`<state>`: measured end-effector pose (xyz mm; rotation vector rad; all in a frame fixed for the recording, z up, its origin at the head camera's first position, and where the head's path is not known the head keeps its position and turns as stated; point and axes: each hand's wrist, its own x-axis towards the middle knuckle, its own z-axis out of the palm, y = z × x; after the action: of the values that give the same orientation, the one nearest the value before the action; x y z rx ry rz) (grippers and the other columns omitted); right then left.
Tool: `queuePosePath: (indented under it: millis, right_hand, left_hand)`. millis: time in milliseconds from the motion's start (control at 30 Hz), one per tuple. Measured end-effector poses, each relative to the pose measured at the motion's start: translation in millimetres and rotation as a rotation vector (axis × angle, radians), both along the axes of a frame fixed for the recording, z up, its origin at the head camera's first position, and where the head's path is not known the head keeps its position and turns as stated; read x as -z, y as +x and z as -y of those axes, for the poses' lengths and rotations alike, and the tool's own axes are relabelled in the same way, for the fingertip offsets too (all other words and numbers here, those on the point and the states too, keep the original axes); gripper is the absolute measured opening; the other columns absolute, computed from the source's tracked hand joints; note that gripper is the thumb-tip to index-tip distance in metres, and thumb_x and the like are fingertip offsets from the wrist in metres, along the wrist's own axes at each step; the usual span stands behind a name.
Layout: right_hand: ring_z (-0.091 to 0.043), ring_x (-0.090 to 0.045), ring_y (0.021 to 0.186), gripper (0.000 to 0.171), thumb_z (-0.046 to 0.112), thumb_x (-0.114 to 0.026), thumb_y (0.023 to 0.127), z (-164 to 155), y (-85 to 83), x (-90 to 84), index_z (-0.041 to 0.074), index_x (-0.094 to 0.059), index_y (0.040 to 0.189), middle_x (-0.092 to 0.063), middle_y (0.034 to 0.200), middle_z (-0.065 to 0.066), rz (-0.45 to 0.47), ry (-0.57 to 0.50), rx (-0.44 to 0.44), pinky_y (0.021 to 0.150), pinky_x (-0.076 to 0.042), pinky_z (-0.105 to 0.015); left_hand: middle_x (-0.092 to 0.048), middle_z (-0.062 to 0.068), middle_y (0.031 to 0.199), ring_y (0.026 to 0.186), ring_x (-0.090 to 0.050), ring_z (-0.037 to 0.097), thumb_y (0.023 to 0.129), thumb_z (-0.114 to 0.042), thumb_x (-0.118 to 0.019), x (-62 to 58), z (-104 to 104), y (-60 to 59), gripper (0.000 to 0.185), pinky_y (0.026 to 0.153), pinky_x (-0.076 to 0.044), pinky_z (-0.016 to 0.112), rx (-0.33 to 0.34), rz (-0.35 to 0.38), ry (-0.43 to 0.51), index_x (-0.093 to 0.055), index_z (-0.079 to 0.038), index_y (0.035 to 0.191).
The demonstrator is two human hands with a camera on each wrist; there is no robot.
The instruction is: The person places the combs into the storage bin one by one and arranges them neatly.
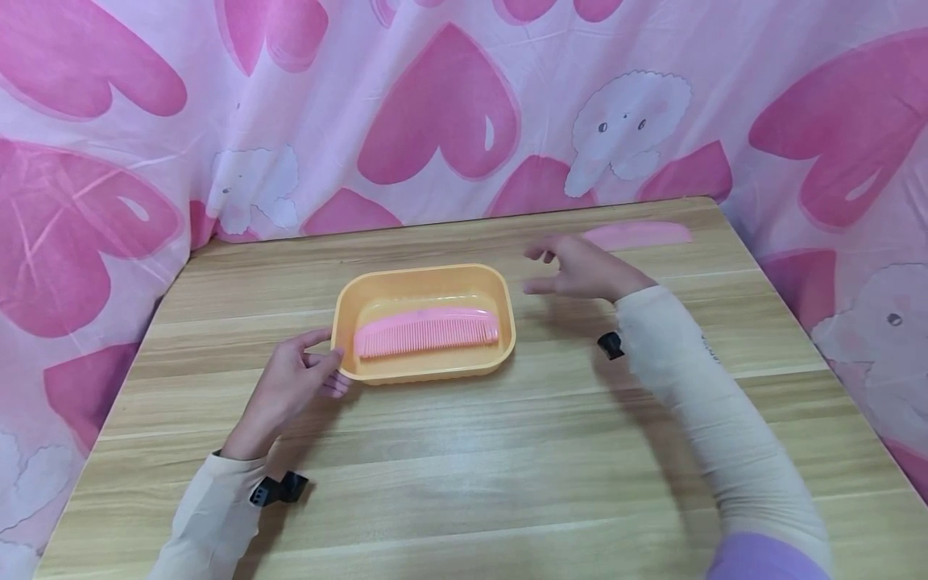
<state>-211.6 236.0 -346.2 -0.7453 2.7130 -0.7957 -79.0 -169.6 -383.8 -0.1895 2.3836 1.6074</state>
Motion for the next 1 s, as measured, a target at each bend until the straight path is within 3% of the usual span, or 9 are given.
queuePosePath:
  millis: [200, 567, 733, 1000]
  right_hand:
    - [-0.041, -0.055, 0.117, 0.055, 0.018, -0.083, 0.086, -40.4, -11.3, 14.7, -0.010, -0.061, 0.128, -0.061, 0.130, -0.026, 0.031, 0.038, 0.066, 0.096, -0.052, -0.056]
    - [-0.048, -0.043, 0.127, 0.064, 0.020, -0.078, 0.090, -99.8, -32.5, 32.1, -0.009, -0.050, 0.140, -0.047, 0.140, -0.032, 0.168, 0.079, 0.245, 0.104, -0.041, -0.067]
    - [-0.051, -0.040, 0.129, 0.065, 0.019, -0.076, 0.091, -112.9, -42.3, 34.2, -0.009, -0.047, 0.142, -0.041, 0.142, -0.036, 0.201, 0.098, 0.304, 0.107, -0.037, -0.069]
    - [-0.053, -0.043, 0.128, 0.062, 0.019, -0.068, 0.096, -120.8, -52.2, 37.8, -0.010, -0.041, 0.145, -0.041, 0.143, -0.038, 0.221, 0.106, 0.320, 0.105, -0.041, -0.068]
  left_hand:
    - [-0.074, 0.016, 0.080, 0.066, -0.072, 0.021, 0.103, -0.005, -0.054, -0.1, 0.5, 0.3, 0.047, 0.063, -0.065, 0.033, -0.008, 0.004, 0.002, -0.042, 0.006, 0.147]
    - [-0.074, 0.016, 0.080, 0.066, -0.072, 0.020, 0.103, -0.004, -0.054, 0.2, 0.6, 0.4, 0.047, 0.063, -0.065, 0.033, -0.006, 0.004, 0.002, -0.042, 0.006, 0.148]
    - [-0.074, 0.016, 0.080, 0.066, -0.072, 0.020, 0.103, -0.004, -0.054, 0.0, 0.3, 0.1, 0.047, 0.063, -0.065, 0.034, -0.009, 0.010, 0.000, -0.042, 0.006, 0.148]
    - [-0.074, 0.016, 0.079, 0.066, -0.072, 0.021, 0.103, -0.004, -0.055, 0.1, -0.6, 0.6, 0.047, 0.063, -0.065, 0.033, 0.000, -0.006, -0.004, -0.043, 0.006, 0.147]
